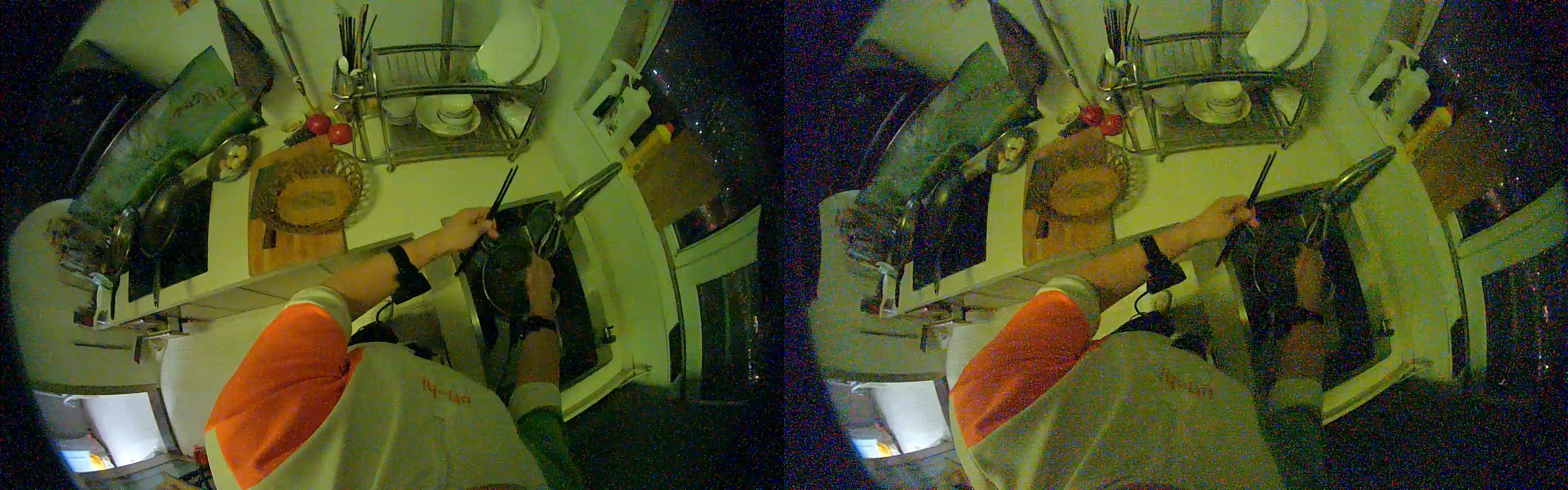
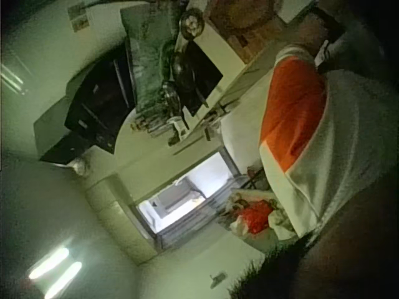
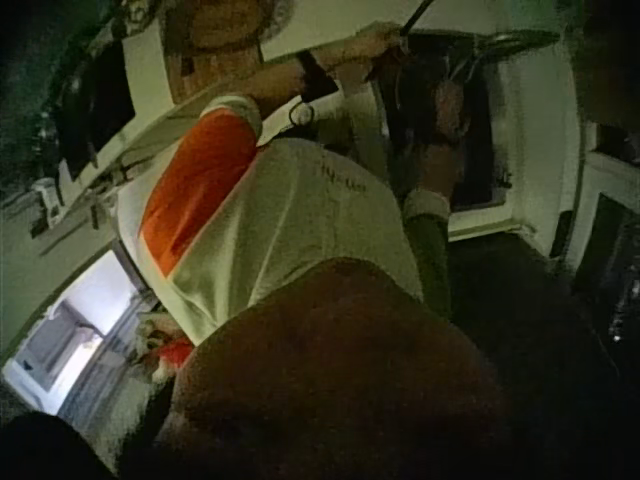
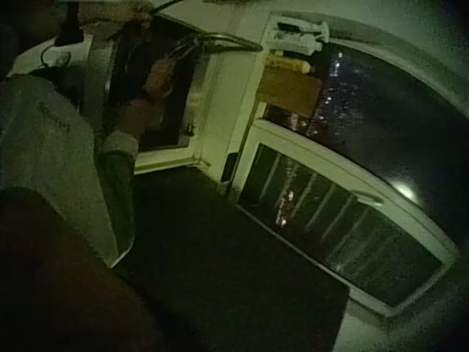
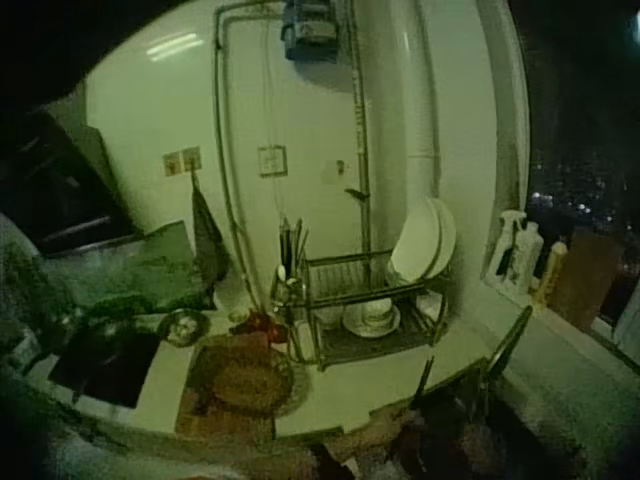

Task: The person cleans a kitchen by wiping a frying pan and a pot lid with a cloth, then washes chopsticks at the sink. They continue by wiping the range hood and surrounding wall with a paper towel.

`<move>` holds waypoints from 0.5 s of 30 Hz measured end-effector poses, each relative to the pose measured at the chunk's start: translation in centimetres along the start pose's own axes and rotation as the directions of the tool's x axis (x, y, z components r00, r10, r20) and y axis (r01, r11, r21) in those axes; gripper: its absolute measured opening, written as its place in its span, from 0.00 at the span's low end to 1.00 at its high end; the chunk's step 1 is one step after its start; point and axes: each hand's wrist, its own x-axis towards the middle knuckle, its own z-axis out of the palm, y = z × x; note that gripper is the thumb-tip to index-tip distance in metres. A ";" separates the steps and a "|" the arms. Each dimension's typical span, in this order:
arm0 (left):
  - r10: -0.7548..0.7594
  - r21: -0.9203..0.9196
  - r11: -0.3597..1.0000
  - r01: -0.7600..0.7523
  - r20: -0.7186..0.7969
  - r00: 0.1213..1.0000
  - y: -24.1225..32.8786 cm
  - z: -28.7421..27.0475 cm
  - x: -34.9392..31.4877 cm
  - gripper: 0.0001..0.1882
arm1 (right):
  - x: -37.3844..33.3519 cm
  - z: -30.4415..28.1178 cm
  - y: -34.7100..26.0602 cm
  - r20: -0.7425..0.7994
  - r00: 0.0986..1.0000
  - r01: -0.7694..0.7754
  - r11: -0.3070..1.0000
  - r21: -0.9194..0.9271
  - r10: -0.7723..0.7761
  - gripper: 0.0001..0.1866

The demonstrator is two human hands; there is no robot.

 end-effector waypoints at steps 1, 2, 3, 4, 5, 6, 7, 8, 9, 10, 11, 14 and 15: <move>0.052 -0.040 0.998 -0.054 -0.029 0.998 1.9 -0.9 0.4 0.10 | 0.0 -0.1 0.1 -0.013 1.000 0.012 1.000 -0.023 -0.012 0.16; 0.045 -0.063 0.997 -0.048 -0.059 0.997 3.9 -1.9 0.8 0.11 | -0.1 -0.2 0.2 -0.026 0.999 0.025 0.999 -0.048 -0.026 0.16; 0.180 0.048 0.983 -0.175 -0.120 0.976 6.0 -3.7 1.0 0.11 | -0.2 -0.3 0.2 -0.039 0.999 0.034 0.997 -0.069 -0.037 0.16; 0.275 0.172 0.954 -0.247 -0.168 0.947 8.4 -6.3 1.0 0.12 | -0.3 -0.4 0.3 -0.054 0.997 0.047 0.995 -0.087 -0.052 0.16; 0.431 0.393 0.864 -0.315 -0.254 0.866 10.8 -9.2 0.9 0.12 | -0.4 -0.4 0.3 -0.068 0.996 0.057 0.992 -0.113 -0.065 0.16; 0.493 0.393 0.844 -0.367 -0.295 0.819 13.3 -11.9 1.0 0.12 | -0.5 -0.5 0.4 -0.076 0.994 0.063 0.989 -0.134 -0.074 0.15; 0.519 0.482 0.819 -0.311 -0.392 0.759 15.5 -14.9 0.4 0.13 | -0.6 -0.4 0.3 -0.083 0.993 0.071 0.986 -0.153 -0.084 0.15; 0.563 0.520 0.789 -0.327 -0.399 0.724 18.0 -18.3 0.5 0.13 | -0.7 -0.4 0.3 -0.095 0.991 0.075 0.983 -0.168 -0.092 0.15; 0.578 0.371 0.816 -0.443 -0.499 0.646 20.0 -21.1 0.9 0.13 | -0.6 -0.3 0.3 -0.104 0.989 0.083 0.979 -0.185 -0.104 0.15; 0.606 0.456 0.794 -0.403 -0.530 0.593 21.8 -24.3 0.7 0.12 | -0.7 -0.2 0.2 -0.110 0.987 0.090 0.975 -0.205 -0.114 0.15; 0.671 0.561 0.735 -0.382 -0.517 0.532 23.5 -27.5 0.6 0.13 | -0.6 0.0 0.2 -0.121 0.985 0.098 0.971 -0.217 -0.126 0.15; 0.625 0.674 0.728 -0.128 -0.575 0.527 24.9 -34.1 1.9 0.14 | -0.3 0.5 0.4 -0.142 0.979 0.108 0.959 -0.263 -0.149 0.15; 0.590 0.700 0.714 0.006 -0.607 0.532 24.6 -35.7 2.8 0.15 | -0.3 0.7 0.4 -0.151 0.977 0.107 0.955 -0.276 -0.153 0.15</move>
